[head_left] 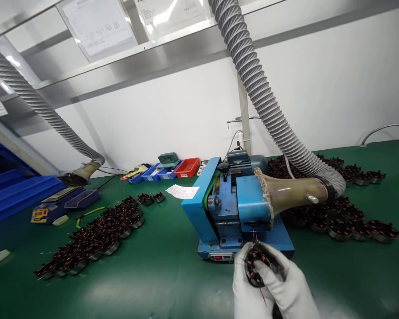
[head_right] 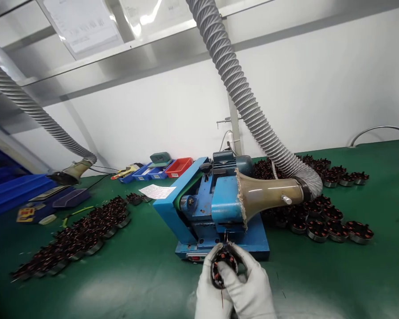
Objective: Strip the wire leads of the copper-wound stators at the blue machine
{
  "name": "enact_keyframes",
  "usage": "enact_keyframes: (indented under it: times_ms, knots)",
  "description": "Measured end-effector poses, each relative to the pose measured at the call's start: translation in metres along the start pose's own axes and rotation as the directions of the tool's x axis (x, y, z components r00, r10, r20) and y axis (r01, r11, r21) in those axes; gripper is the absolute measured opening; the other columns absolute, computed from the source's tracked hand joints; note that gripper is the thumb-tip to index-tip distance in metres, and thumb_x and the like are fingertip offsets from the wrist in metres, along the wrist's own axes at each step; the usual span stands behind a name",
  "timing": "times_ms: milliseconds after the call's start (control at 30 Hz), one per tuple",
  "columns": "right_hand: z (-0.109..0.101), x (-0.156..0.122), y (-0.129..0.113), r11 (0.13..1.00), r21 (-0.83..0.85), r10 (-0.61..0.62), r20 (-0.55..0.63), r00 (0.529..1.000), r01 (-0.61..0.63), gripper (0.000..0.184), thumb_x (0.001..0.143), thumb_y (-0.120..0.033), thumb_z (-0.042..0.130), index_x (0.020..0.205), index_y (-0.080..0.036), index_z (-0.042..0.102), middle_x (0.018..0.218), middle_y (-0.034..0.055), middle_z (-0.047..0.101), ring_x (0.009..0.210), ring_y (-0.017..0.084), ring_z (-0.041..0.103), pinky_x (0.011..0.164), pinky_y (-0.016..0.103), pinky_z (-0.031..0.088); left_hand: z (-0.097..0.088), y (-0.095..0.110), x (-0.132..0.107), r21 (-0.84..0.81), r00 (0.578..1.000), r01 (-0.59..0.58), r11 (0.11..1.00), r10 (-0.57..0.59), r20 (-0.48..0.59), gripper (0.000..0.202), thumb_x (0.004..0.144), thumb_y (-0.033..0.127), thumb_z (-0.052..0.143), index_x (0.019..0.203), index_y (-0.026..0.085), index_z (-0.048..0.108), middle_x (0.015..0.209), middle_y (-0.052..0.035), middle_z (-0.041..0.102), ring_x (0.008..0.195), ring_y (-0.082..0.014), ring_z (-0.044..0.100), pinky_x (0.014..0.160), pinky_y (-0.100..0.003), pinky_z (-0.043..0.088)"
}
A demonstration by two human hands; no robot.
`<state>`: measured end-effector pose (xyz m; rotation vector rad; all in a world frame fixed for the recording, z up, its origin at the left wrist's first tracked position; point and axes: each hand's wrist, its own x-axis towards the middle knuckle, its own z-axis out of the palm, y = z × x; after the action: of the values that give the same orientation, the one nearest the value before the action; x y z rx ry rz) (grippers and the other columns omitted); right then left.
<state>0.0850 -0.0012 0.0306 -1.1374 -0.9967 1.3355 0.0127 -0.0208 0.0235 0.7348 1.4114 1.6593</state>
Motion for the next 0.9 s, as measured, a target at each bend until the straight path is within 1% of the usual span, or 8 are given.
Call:
enact_keyframes:
  times_ms: [133,233,300,433,600,700,833,900]
  knots:
    - [0.014,0.019,-0.01,0.999,-0.032,-0.021,-0.151,0.988,0.016,0.041,0.058,-0.044,0.075,0.088,-0.016,0.075,0.095,0.014,0.076,0.09,0.033,0.07,0.085,0.044,0.055,0.019,-0.002,0.022,-0.19,0.996,0.085,0.978,-0.087,0.0,0.036,0.059,0.02,0.064,0.095,0.02,0.063,0.095,-0.0076,0.073,0.086,-0.02,0.069,0.078,-0.027,0.054]
    - [0.017,0.027,-0.018,0.999,-0.009,-0.051,-0.171,0.984,0.05,0.036,0.058,-0.043,0.075,0.081,-0.016,0.075,0.089,0.0135,0.077,0.085,0.032,0.071,0.083,0.043,0.056,0.03,0.002,0.031,-0.432,0.974,0.216,0.876,-0.221,0.039,0.03,0.051,0.021,0.066,0.081,0.022,0.063,0.082,-0.0032,0.075,0.076,-0.0164,0.07,0.072,-0.024,0.055]
    - [0.016,0.029,-0.019,0.998,-0.011,-0.061,-0.16,0.985,0.059,0.034,0.06,-0.043,0.074,0.08,-0.016,0.076,0.089,0.0137,0.077,0.084,0.032,0.071,0.083,0.043,0.056,0.034,0.006,0.032,-0.51,0.958,0.268,0.817,-0.283,0.052,0.027,0.048,0.022,0.067,0.075,0.023,0.062,0.074,-0.0008,0.075,0.07,-0.0147,0.069,0.069,-0.022,0.054]
    - [0.015,0.029,-0.016,0.999,0.002,-0.045,-0.174,0.984,0.046,0.035,0.06,-0.044,0.075,0.082,-0.016,0.076,0.09,0.0136,0.077,0.086,0.033,0.07,0.085,0.044,0.055,0.032,0.008,0.03,-0.422,0.974,0.219,0.88,-0.219,0.049,0.028,0.054,0.021,0.069,0.081,0.021,0.062,0.081,-0.0039,0.074,0.076,-0.0168,0.069,0.072,-0.026,0.054]
    - [0.018,0.028,-0.021,0.999,0.026,-0.03,-0.191,0.981,0.035,0.034,0.059,-0.045,0.075,0.08,-0.017,0.076,0.087,0.0114,0.077,0.085,0.031,0.071,0.083,0.04,0.056,0.025,0.005,0.032,-0.134,0.987,0.059,0.989,-0.038,0.157,0.027,0.068,0.018,0.062,0.095,0.019,0.059,0.098,-0.0088,0.072,0.09,-0.0186,0.067,0.083,-0.03,0.052]
    - [0.017,0.026,-0.021,0.999,0.003,-0.033,-0.209,0.977,0.035,0.036,0.06,-0.046,0.074,0.082,-0.017,0.075,0.088,0.0111,0.078,0.085,0.031,0.071,0.08,0.039,0.057,0.023,0.008,0.032,-0.052,0.984,0.006,0.999,0.003,0.176,0.032,0.066,0.017,0.065,0.098,0.019,0.061,0.102,-0.0089,0.071,0.094,-0.0186,0.066,0.086,-0.029,0.051]
    - [0.011,0.001,0.0,0.979,-0.177,-0.134,-0.184,0.974,0.101,0.032,0.061,-0.043,0.073,0.081,-0.019,0.078,0.089,0.0121,0.077,0.085,0.034,0.071,0.073,0.036,0.06,0.005,0.005,0.017,-0.308,0.969,0.244,0.919,-0.224,0.1,0.018,0.065,0.031,0.067,0.08,0.021,0.068,0.082,-0.0066,0.074,0.08,-0.0223,0.069,0.073,-0.031,0.055]
    - [0.007,-0.018,0.012,0.956,-0.262,-0.181,-0.162,0.97,0.135,0.027,0.069,-0.041,0.07,0.086,-0.023,0.078,0.095,0.0103,0.077,0.092,0.034,0.069,0.075,0.034,0.06,-0.013,0.0,0.005,-0.399,0.945,0.325,0.857,-0.313,0.098,0.019,0.064,0.038,0.07,0.077,0.023,0.071,0.084,-0.0069,0.074,0.087,-0.025,0.069,0.077,-0.032,0.055]
